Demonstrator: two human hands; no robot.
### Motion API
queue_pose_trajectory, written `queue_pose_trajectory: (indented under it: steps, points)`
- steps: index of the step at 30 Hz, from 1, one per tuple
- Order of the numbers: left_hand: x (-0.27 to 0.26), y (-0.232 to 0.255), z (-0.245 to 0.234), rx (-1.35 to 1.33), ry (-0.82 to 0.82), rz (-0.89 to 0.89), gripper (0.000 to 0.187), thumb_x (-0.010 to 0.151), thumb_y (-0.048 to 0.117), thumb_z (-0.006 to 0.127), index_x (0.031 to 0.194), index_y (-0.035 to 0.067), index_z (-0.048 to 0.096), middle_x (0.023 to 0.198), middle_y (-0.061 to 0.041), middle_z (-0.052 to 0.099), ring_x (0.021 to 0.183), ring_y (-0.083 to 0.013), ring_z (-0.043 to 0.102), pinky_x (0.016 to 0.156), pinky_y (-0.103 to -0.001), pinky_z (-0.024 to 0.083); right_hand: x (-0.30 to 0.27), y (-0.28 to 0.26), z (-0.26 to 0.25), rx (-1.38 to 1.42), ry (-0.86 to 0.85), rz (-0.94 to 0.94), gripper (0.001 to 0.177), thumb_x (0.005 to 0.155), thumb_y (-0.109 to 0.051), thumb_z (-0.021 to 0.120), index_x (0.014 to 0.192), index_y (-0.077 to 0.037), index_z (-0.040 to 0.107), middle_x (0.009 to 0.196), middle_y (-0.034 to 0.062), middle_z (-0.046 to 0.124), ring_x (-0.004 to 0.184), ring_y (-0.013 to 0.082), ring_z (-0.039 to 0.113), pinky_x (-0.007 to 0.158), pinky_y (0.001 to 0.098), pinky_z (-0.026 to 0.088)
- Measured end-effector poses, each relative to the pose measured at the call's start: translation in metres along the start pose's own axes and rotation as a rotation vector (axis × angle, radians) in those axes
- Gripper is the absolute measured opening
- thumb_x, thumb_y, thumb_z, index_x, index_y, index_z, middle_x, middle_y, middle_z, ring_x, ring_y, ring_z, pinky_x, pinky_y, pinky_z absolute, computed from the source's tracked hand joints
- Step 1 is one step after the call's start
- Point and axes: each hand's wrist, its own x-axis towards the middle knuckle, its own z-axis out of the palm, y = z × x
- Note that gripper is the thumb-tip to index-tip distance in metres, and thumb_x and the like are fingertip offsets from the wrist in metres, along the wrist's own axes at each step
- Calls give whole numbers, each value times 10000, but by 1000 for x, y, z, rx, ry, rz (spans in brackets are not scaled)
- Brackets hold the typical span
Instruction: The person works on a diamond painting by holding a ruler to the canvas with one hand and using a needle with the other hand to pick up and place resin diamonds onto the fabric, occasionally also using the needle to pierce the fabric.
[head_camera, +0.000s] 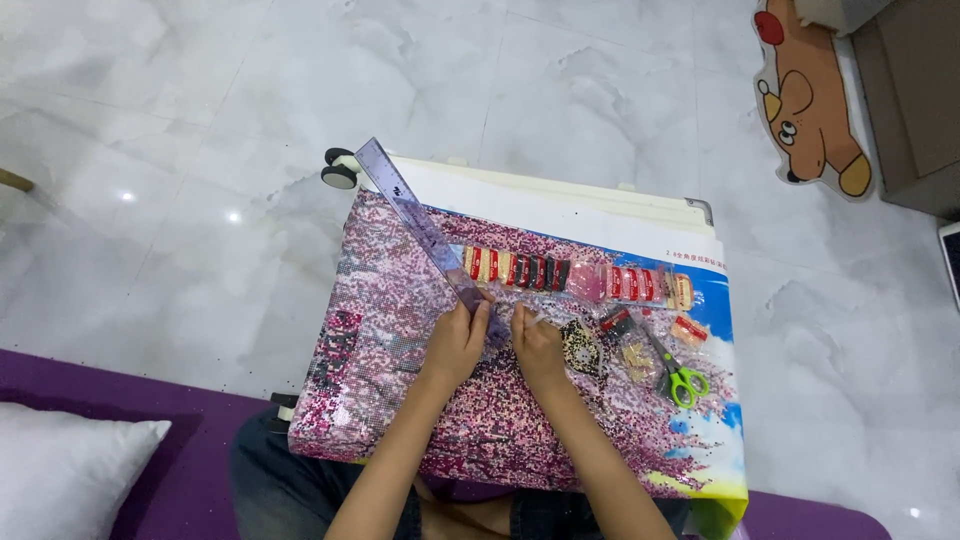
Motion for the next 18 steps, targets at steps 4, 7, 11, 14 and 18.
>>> queue_pose_trajectory:
  steps: [4,7,11,14,18]
  points:
    - [0,5,-1,32,-5,-7,260,1009,188,392,904,20,561,540,-187,606,459,-314,582,458,-355,417,12,-16,-13,-45,69,54,412,979,-58,507,573,-54,580,458,125,589,393,256,567,405,329,427]
    - [-2,6,-2,3,-10,-18,272,1004,197,388,971,3,575,545,-207,606,475,-360,585,469,-393,412,4,0,-8,222,99,294,508,1026,-131,399,559,-65,589,407,85,561,346,202,520,410,292,411]
    - [1,-5,2,7,-15,-25,273,1009,192,376,969,6,572,543,-193,609,466,-321,580,474,-367,413,1,1,-1,126,50,215,462,1020,-109,421,595,-59,597,435,93,582,363,198,548,413,284,422]
    - [1,-15,7,9,-6,-20,250,1003,183,392,981,20,579,561,-187,620,476,-326,588,471,-368,421,-1,2,1,49,-3,129,430,1017,-104,433,621,-65,596,461,98,591,388,180,565,413,267,431]
    - [1,-12,10,-14,51,-25,223,979,161,432,947,23,604,545,-162,615,452,-255,561,464,-330,405,1,1,3,-82,-33,9,394,996,-68,475,622,-61,598,484,127,604,418,206,606,401,289,445]
